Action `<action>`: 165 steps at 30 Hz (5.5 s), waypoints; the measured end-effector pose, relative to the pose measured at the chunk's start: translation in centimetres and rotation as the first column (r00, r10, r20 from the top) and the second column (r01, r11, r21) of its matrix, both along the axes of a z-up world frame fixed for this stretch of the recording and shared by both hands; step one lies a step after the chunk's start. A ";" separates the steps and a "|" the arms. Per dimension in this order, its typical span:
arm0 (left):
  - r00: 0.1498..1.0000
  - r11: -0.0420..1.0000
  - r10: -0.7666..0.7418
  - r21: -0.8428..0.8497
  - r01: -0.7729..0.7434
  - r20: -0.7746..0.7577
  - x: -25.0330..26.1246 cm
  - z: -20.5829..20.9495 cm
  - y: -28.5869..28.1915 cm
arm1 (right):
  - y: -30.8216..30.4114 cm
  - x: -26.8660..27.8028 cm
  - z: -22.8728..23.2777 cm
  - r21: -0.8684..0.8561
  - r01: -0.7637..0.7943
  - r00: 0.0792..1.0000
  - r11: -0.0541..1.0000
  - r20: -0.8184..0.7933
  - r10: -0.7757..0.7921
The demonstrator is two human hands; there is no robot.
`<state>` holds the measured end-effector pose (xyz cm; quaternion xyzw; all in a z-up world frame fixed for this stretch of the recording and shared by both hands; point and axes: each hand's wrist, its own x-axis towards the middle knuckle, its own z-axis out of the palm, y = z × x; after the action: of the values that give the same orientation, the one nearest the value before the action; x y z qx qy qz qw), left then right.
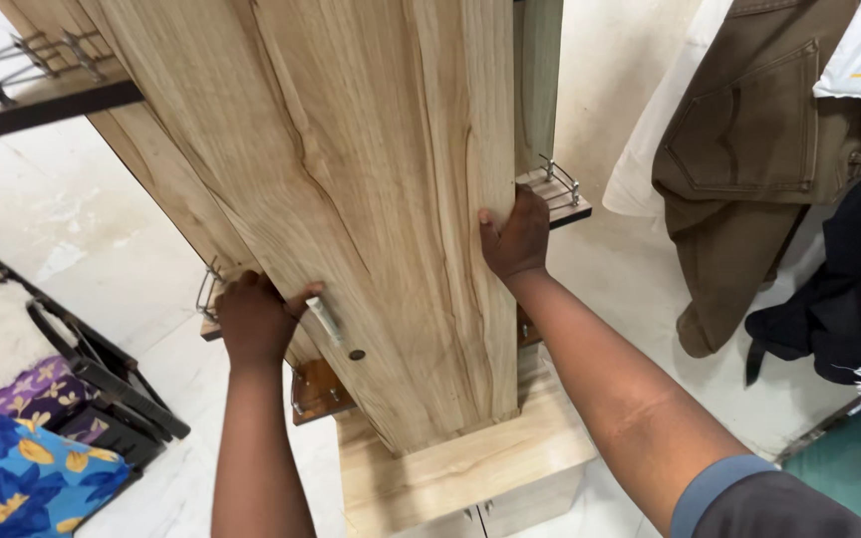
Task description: The person aligns and secures a wooden wardrobe door to its frame using both hands. They repeatedly adjust the door's position to ensure proper alignment with the hinges and frame, then press it into place.
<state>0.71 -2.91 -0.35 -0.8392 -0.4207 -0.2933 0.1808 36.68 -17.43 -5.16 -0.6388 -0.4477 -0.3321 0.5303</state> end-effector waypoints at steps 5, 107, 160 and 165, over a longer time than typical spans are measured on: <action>0.996 0.998 -0.002 -0.056 0.007 0.093 0.3 -0.4 -0.4 | 0.4 0.2 -0.5 0.039 0.012 0.998 0.999 0.058 -0.015; 0.979 0.880 0.183 -0.429 -0.204 -0.091 1.0 5.0 -6.1 | 2.5 5.2 -1.1 0.041 -0.185 0.980 0.982 0.084 0.181; 0.858 0.824 0.381 -0.294 -0.485 -0.345 1.8 2.7 -6.2 | 2.7 5.3 -1.5 0.054 -0.099 0.987 0.994 0.130 0.091; 0.857 0.862 0.389 -0.196 -0.468 -0.338 2.5 3.3 -6.1 | 2.3 5.4 -0.9 0.056 -0.235 0.970 0.970 0.081 0.230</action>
<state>3.20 -8.99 2.98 -0.7734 -0.6035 -0.0603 0.1846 42.13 -15.17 -6.08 -0.5518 -0.5276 -0.3054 0.5691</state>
